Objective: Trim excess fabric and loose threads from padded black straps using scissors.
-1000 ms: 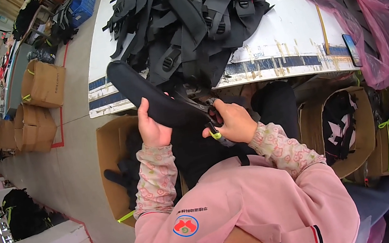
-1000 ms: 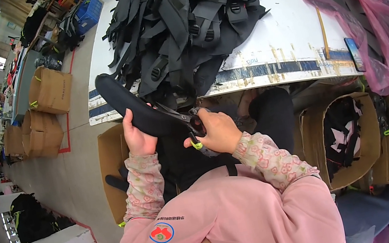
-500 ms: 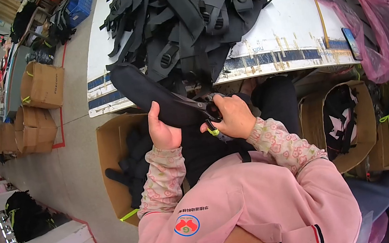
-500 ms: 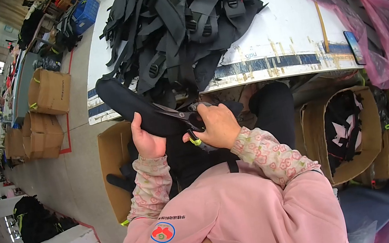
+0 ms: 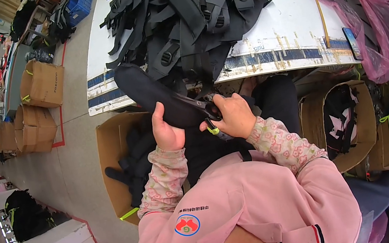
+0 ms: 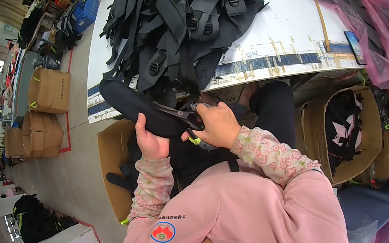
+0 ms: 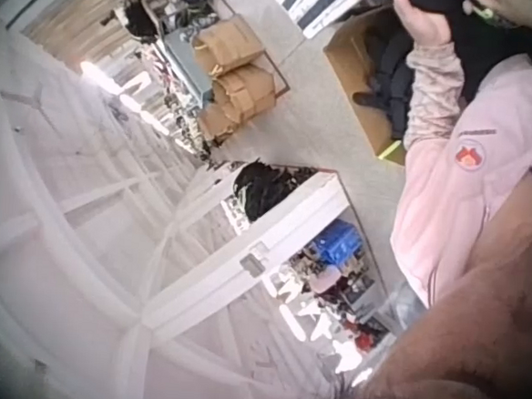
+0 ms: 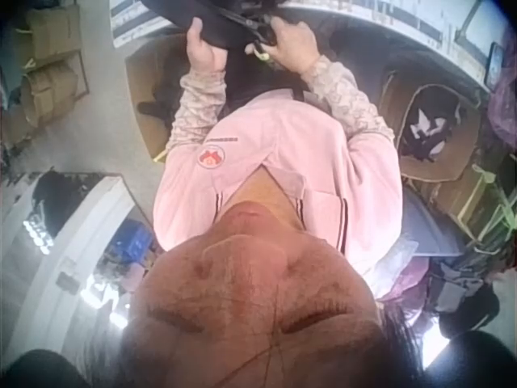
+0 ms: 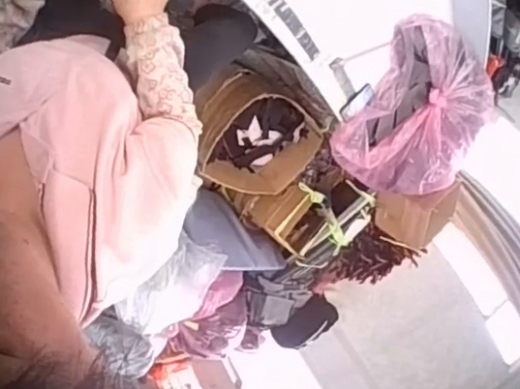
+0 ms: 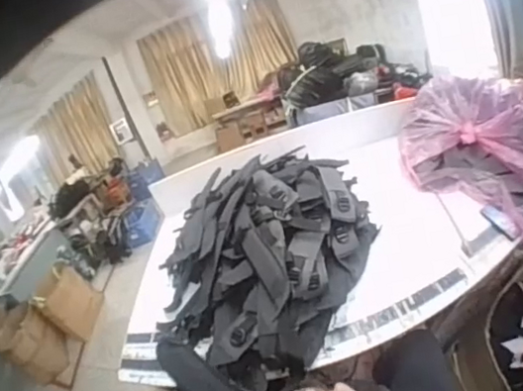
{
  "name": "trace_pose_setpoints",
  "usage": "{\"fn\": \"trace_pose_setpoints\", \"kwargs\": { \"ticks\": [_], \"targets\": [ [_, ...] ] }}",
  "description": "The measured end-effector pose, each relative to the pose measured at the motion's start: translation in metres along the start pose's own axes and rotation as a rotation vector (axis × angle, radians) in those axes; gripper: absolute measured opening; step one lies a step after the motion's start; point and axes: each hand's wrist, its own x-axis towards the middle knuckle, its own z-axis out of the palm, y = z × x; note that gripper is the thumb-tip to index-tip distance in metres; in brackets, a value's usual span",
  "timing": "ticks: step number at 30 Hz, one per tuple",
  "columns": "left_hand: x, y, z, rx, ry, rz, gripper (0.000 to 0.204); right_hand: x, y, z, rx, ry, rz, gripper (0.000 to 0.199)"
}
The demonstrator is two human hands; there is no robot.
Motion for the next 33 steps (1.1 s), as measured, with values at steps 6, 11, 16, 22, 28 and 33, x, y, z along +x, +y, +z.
{"fn": "trace_pose_setpoints", "kwargs": {
  "ticks": [6,11,16,22,28,33],
  "targets": [
    [-0.003,-0.002,-0.001,0.016,-0.003,0.005,0.036,0.001,-0.004,-0.001,0.038,0.011,0.007,0.060],
    [0.000,0.010,-0.005,0.117,-0.081,0.065,0.037,-0.002,-0.001,0.003,0.018,0.020,0.030,0.060],
    [0.019,0.060,0.004,0.562,-0.231,0.178,0.037,-0.006,-0.003,-0.001,-0.004,-0.045,0.043,0.061],
    [0.023,0.057,0.012,0.512,-0.231,0.114,0.032,-0.010,-0.004,0.007,0.080,0.006,0.031,0.060],
    [0.017,0.031,0.002,0.290,-0.032,0.175,0.030,-0.004,0.001,0.000,0.044,-0.052,-0.017,0.060],
    [0.015,0.026,-0.002,0.264,0.037,0.174,0.027,0.000,0.003,0.000,0.031,-0.045,-0.044,0.063]
  ]
}}
